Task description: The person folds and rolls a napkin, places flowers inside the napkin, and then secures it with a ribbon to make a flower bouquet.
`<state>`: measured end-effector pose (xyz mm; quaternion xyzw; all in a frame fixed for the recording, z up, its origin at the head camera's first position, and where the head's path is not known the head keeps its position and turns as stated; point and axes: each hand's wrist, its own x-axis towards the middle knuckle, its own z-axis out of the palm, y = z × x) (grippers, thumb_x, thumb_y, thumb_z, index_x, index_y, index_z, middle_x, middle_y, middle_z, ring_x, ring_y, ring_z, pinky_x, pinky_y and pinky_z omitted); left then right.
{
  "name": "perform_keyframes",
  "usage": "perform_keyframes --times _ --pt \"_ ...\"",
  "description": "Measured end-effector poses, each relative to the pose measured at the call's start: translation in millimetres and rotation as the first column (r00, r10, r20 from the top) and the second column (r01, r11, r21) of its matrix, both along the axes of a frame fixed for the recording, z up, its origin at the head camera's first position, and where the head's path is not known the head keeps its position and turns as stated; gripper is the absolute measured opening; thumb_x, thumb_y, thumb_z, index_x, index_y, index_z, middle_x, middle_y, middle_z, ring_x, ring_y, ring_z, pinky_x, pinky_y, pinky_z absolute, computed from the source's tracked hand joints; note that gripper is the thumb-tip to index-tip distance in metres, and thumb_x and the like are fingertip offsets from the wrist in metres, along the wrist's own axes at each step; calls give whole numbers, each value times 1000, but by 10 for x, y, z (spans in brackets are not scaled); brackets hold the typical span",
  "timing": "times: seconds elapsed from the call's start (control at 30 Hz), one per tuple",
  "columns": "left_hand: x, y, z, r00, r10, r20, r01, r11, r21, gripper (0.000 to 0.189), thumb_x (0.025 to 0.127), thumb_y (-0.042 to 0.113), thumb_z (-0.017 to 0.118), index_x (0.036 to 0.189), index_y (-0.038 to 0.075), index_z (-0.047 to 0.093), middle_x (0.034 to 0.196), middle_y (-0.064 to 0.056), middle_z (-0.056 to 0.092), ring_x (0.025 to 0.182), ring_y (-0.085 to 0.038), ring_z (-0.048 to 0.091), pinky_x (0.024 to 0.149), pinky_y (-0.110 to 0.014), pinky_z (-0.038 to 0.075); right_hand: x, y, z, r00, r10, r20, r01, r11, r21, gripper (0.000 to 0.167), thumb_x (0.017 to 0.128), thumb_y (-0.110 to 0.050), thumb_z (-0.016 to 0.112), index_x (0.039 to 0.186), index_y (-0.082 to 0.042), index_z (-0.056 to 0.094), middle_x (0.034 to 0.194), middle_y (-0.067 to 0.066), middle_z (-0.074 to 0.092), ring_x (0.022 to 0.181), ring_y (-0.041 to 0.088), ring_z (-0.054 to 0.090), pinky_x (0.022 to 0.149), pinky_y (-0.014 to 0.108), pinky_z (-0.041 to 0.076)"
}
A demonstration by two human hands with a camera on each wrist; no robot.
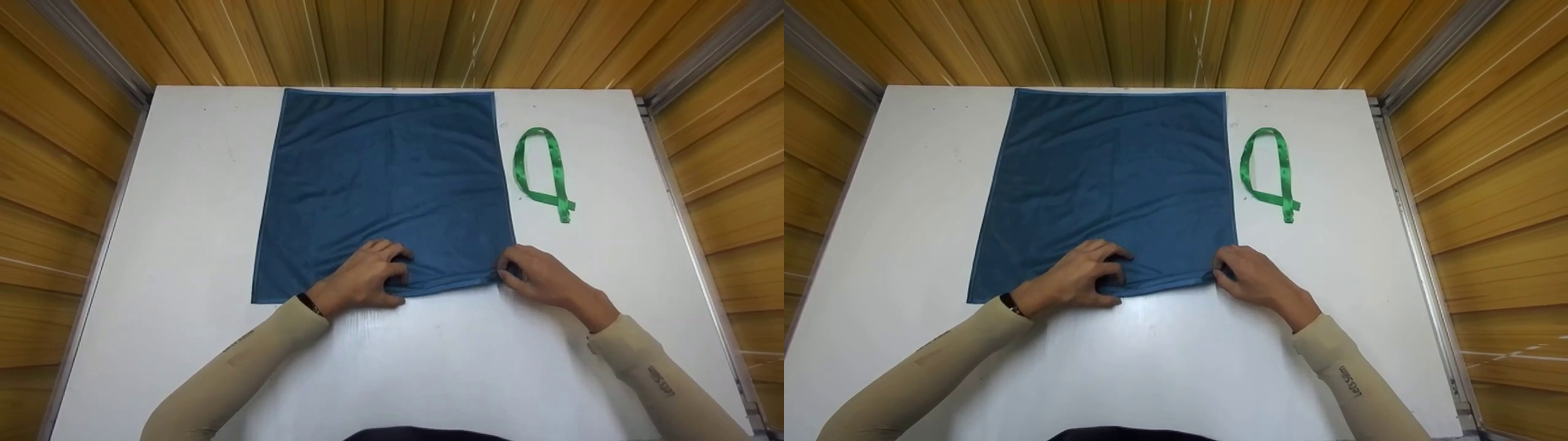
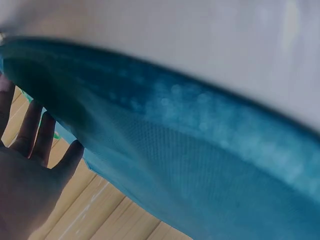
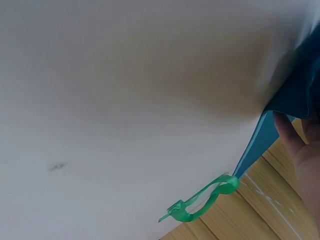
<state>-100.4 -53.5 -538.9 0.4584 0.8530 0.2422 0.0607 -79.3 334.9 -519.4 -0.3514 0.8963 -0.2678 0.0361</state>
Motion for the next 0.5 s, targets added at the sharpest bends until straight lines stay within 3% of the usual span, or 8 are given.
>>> perform_keyframes --times 0.13,0.33,0.5 --pt "-2 -10 -5 1000 9 -1 -9 999 32 18 88 32 81 99 17 79 136 -5 65 122 -26 57 110 -49 43 9 -17 36 998 -61 11 61 998 -14 21 96 5 72 108 -7 60 95 0 66 83 12 61 74 37 55" --pt "-9 -31 -1 999 24 38 -27 994 102 13 94 19 70 92 13 81 131 -3 71 119 -24 62 110 -46 44 -3 -13 3 999 -2 -47 -1 998 -65 28 91 19 69 105 -5 64 99 1 67 88 13 65 80 24 53" --pt "-24 -45 17 996 56 63 -64 989 136 13 96 17 70 95 11 82 127 -3 74 115 -23 69 107 -46 48 3 -20 23 999 -37 33 38 998 -41 25 91 -2 83 109 -8 67 103 -1 66 91 12 63 81 31 53"
